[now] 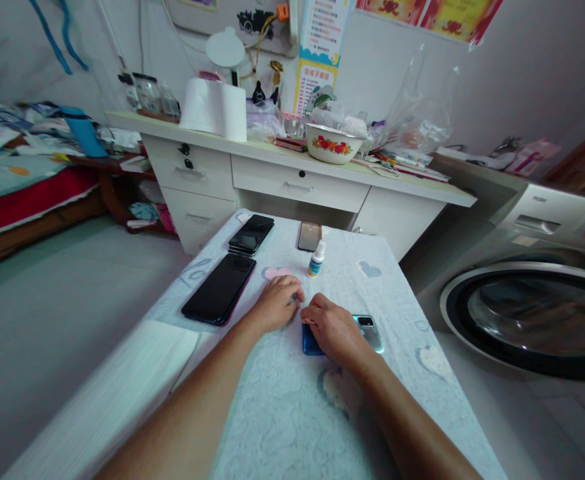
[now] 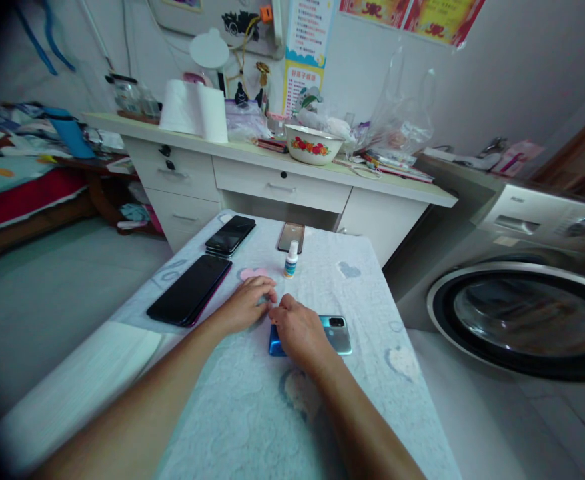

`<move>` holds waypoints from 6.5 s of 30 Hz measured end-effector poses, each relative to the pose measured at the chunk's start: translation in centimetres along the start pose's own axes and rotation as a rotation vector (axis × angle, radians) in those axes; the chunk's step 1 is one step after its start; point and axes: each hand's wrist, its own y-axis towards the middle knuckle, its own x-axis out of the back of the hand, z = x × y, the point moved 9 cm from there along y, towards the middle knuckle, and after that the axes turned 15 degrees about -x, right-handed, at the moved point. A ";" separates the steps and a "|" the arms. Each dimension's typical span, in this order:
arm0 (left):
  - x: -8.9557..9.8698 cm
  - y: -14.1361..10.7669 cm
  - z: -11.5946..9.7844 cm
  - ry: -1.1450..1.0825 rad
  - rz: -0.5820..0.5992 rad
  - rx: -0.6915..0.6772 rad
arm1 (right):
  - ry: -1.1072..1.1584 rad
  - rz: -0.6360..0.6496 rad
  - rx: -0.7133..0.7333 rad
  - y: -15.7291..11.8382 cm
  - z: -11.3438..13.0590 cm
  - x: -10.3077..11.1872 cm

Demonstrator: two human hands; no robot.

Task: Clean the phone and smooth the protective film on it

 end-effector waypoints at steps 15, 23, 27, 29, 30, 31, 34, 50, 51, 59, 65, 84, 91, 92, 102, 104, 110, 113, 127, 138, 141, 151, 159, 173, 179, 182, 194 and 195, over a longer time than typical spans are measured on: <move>0.1 -0.1 -0.2 -0.003 0.010 -0.005 | 0.130 0.175 0.239 -3.0 1.6 -0.1; 0.2 0.0 -0.4 0.003 0.009 -0.018 | 0.122 0.199 0.254 -3.2 2.0 -0.1; 0.1 0.0 -0.2 -0.002 0.012 -0.004 | 0.073 0.146 0.163 -2.3 1.7 -0.1; 0.0 0.0 -0.1 -0.006 0.012 0.004 | 0.049 0.110 0.113 -1.7 1.4 0.0; 0.0 0.0 0.0 -0.008 0.009 0.005 | 0.042 0.092 0.092 -1.4 1.3 0.0; 0.0 0.0 0.0 -0.009 0.006 0.003 | 0.038 0.076 0.073 -1.1 1.3 0.0; -0.1 0.0 0.1 -0.007 0.000 -0.005 | 0.042 0.032 0.025 -0.4 1.0 -0.1; 0.0 0.0 0.0 0.005 0.016 -0.002 | 0.005 -0.060 -0.111 0.5 -1.6 0.4; 0.0 0.0 0.0 0.003 0.018 0.000 | 0.005 -0.060 -0.118 0.5 -1.7 0.5; 0.0 0.0 -0.1 -0.003 0.021 0.006 | 0.044 -0.022 -0.077 0.4 -0.3 0.3; 0.1 0.0 -0.2 -0.009 0.028 0.019 | 0.036 0.008 -0.094 0.4 -0.7 0.5; 0.4 -0.1 -0.7 -0.034 0.077 0.037 | -0.018 -0.015 -0.188 -0.2 -3.6 1.7; 0.2 -0.1 -0.6 -0.033 0.077 0.040 | 0.013 -0.025 -0.130 0.2 -1.7 0.8; 0.2 -0.1 -0.6 -0.032 0.078 0.039 | 0.015 -0.025 -0.128 0.2 -1.7 0.8; 0.4 -0.1 -0.7 -0.040 0.074 0.047 | -0.054 -0.002 -0.202 -0.2 -4.2 1.9; 0.4 -0.1 -0.7 -0.043 0.071 0.054 | -0.074 0.003 -0.211 -0.3 -4.6 2.1; 0.4 -0.1 -0.7 -0.041 0.073 0.040 | -0.117 0.006 -0.221 -0.7 -6.1 2.3; 0.4 -0.1 -0.7 -0.041 0.082 0.038 | -0.106 -0.007 -0.238 -1.1 -7.1 2.6; 0.0 -0.1 -0.7 -0.029 0.120 0.038 | 0.008 -0.049 -0.329 -1.2 -8.7 2.5; -0.1 0.1 -0.9 -0.034 0.143 0.054 | 0.077 -0.095 -0.228 -1.0 -6.2 1.5; -0.2 0.0 -0.9 -0.044 0.168 0.046 | 0.078 -0.085 -0.238 -1.0 -6.4 1.5; -0.3 -0.4 -1.1 -0.092 0.269 0.056 | 0.038 -0.069 -0.290 -1.1 -6.8 2.1; -0.7 -0.6 -0.5 -0.104 0.263 0.032 | 0.049 -0.088 -0.236 -0.7 -5.0 1.2; -0.6 -0.6 -0.7 -0.099 0.284 0.047 | 0.042 -0.067 -0.220 -0.6 -4.6 1.1; -0.5 -0.5 -0.9 -0.102 0.287 0.030 | 0.022 -0.061 -0.291 -0.9 -6.2 1.9; -0.6 -0.5 -0.8 -0.098 0.293 0.031 | 0.013 -0.066 -0.315 -1.1 -7.2 2.1; -0.6 -0.4 -0.9 -0.103 0.274 0.017 | 0.024 -0.066 -0.396 -1.9 -10.6 3.0; -0.6 -0.4 -0.9 -0.102 0.273 0.015 | 0.023 -0.067 -0.400 -1.9 -10.7 3.1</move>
